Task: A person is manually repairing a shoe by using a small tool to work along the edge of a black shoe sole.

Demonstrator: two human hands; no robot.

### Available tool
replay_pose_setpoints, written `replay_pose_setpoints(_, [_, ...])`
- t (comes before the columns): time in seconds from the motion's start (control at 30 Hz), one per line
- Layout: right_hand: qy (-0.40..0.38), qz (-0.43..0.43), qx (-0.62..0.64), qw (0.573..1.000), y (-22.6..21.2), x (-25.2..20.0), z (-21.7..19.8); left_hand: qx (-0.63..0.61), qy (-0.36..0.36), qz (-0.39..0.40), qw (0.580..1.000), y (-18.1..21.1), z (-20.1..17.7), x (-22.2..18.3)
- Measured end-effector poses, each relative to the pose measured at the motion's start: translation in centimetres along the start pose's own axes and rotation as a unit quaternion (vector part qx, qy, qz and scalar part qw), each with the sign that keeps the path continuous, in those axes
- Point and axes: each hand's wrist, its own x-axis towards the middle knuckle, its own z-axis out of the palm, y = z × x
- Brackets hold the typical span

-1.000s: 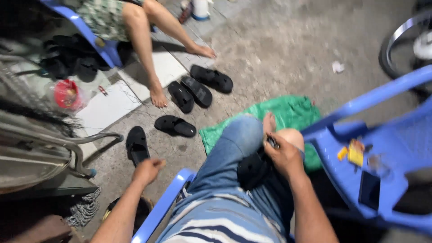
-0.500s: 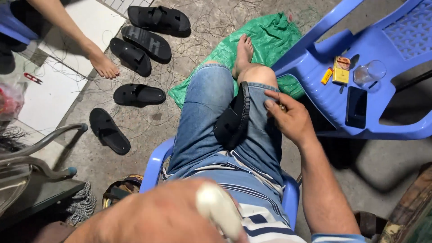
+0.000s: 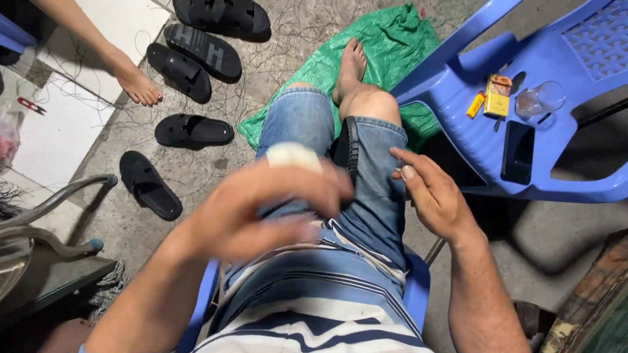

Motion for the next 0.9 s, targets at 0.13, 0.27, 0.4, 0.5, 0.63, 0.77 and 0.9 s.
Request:
replay_pose_setpoints(0.13, [-0.032, -0.111, -0.088, 0.989, -0.1, -0.5, -0.7, 0.298, -0.014, -0.160, 0.941, -9.4, 2.4, -0.7])
replay_pose_setpoints(0.27, [-0.008, -0.119, -0.099, 0.988, -0.9, -0.3, -0.4, 0.362, -0.007, -0.156, 0.919, -14.5, 4.6, -1.0])
replay_pose_setpoints(0.4, [-0.017, -0.094, -0.142, 0.985, -0.2, -0.2, -0.2, 0.322, 0.018, -0.114, 0.940, -15.6, 5.6, -0.5])
replay_pose_setpoints(0.5, [-0.013, -0.078, -0.156, 0.985, 0.4, 0.0, -0.2, 0.282, 0.029, -0.098, 0.954, -15.6, 6.1, 0.3])
replay_pose_setpoints(0.63, [0.025, -0.074, -0.166, 0.983, 1.3, 0.5, -0.5, 0.209, 0.039, -0.092, 0.973, -16.1, 6.5, 1.2])
replay_pose_setpoints(0.77, [0.045, -0.074, -0.169, 0.982, 2.5, 0.5, -0.3, 0.193, 0.024, -0.106, 0.975, -16.0, 6.3, 1.6])
replay_pose_setpoints(0.9, [0.056, -0.100, -0.171, 0.979, 3.4, 0.3, 0.2, 0.188, 0.007, -0.120, 0.975, -16.0, 6.3, 1.8])
